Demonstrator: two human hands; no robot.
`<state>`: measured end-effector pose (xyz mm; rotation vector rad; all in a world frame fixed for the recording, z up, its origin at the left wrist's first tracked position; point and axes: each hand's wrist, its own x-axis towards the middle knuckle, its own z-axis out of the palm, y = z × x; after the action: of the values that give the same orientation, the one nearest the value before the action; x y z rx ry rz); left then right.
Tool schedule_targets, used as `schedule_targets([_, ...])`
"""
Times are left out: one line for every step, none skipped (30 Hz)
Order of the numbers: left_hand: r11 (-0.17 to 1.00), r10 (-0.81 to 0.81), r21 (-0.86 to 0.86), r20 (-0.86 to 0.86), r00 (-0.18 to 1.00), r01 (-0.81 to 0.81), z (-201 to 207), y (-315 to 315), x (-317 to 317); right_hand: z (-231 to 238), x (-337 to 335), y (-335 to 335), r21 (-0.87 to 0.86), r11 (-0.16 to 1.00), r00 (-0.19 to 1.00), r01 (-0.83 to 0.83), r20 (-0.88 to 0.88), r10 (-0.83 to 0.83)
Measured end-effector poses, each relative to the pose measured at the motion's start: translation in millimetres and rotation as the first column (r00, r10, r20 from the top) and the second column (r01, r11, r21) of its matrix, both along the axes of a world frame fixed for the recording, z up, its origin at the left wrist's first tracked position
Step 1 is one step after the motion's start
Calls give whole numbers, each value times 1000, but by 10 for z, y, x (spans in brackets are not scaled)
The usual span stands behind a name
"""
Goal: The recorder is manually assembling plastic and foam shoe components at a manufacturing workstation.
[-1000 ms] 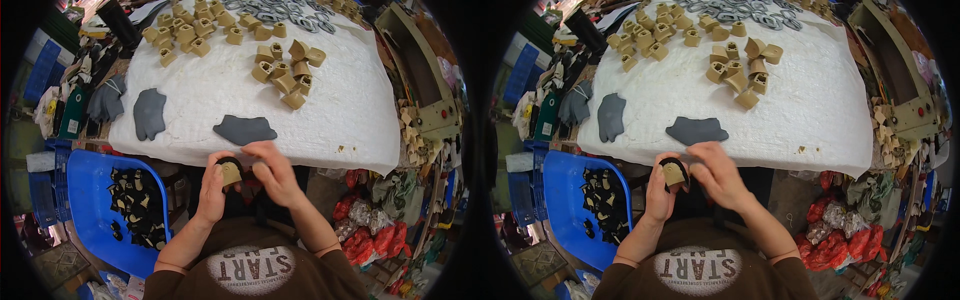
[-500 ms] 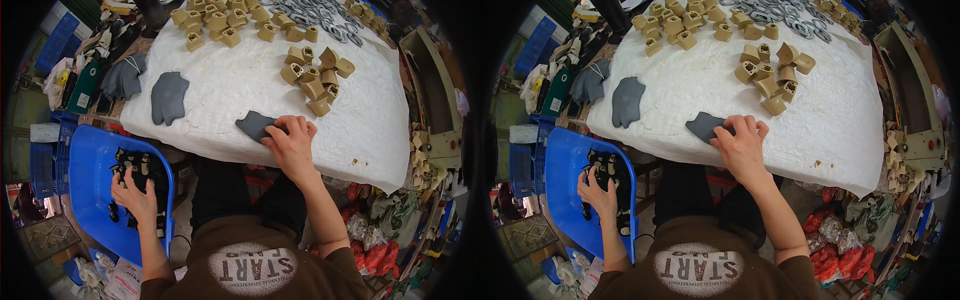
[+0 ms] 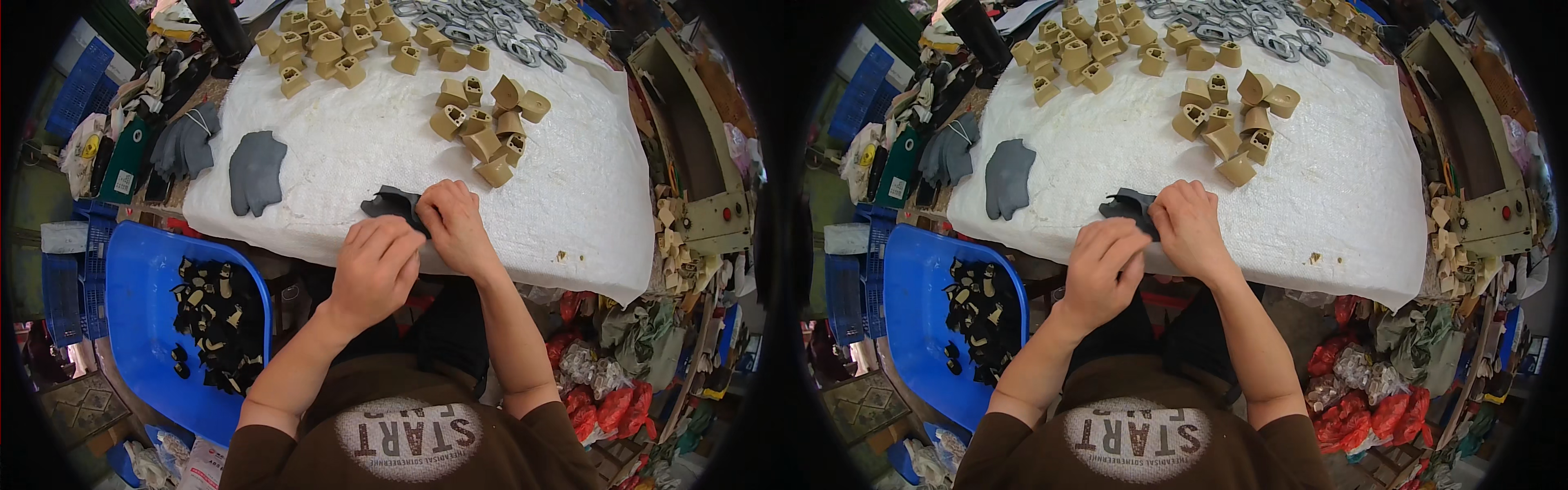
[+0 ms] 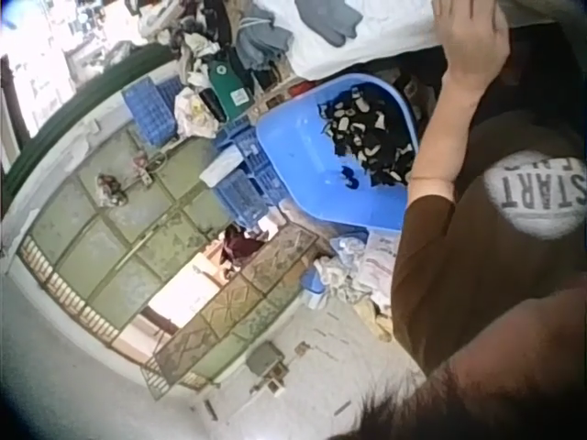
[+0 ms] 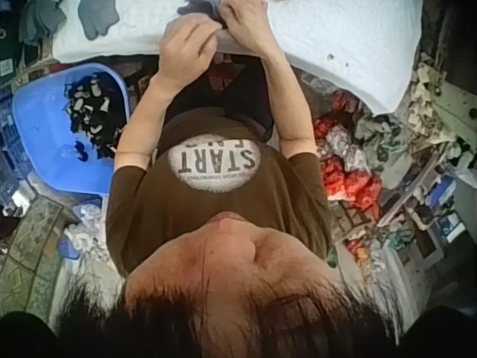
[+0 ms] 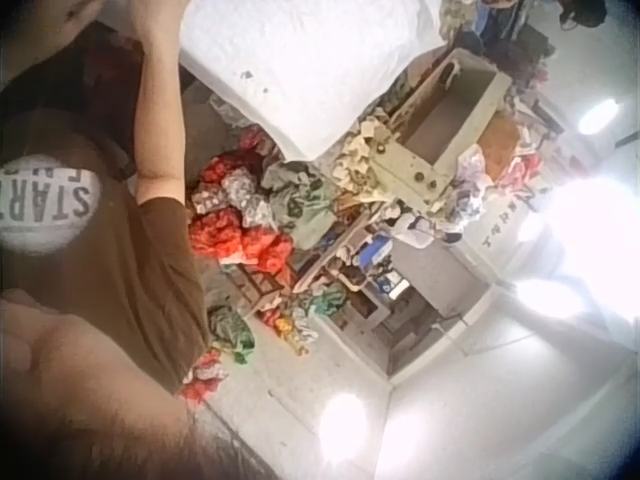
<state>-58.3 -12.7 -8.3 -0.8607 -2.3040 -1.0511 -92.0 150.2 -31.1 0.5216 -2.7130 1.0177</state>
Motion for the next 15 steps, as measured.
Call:
schedule_targets([1000,3,-3,-1,1000,-3,-60,-4,-17,-3,7,1,-3,1000,1000,-3,-1,3])
schedule_targets([998,36,-60,27,999,-35,-123,23,-51,11,22,35,-318,940,982,125,172,-73])
schedule_targets([991,71,-118,53,996,-65,-164,46,-74,24,37,76,-573,768,933,285,351,-85])
schedule_targets([992,62,-112,49,997,-57,-185,58,-87,27,48,146,-652,709,962,269,212,-170])
schedule_targets([995,48,-96,95,994,-39,-195,56,-89,130,103,184,-717,648,966,257,161,-204])
schedule_targets([996,38,-81,139,990,-27,-198,38,-91,236,159,188,-701,674,968,232,98,-232])
schedule_targets([996,35,-80,136,990,-24,-170,26,-86,318,222,191,-681,701,965,211,33,-258])
schedule_targets([1000,8,14,223,975,-12,-121,45,-85,355,297,194,-630,752,962,193,-29,-271])
schedule_targets([994,-28,108,306,952,-5,-67,59,-85,369,356,184,-572,800,956,180,-91,-280])
schedule_targets([999,-8,40,248,969,-1,-15,49,-88,364,381,198,-421,897,938,136,-236,-254])
schedule_targets([998,-36,52,246,969,24,41,63,-88,374,410,214,-286,952,919,104,-338,-202])
schedule_targets([994,-101,60,211,972,91,107,47,-78,437,446,195,-164,985,911,62,-393,-123])
schedule_targets([985,-166,65,176,970,157,131,43,-66,465,489,171,-46,999,919,25,-391,-41])
schedule_targets([941,-306,221,245,920,254,94,70,-54,505,515,136,6,998,928,-54,-369,53])
schedule_targets([937,-319,225,240,917,267,84,120,5,534,529,125,54,989,929,-136,-341,147])
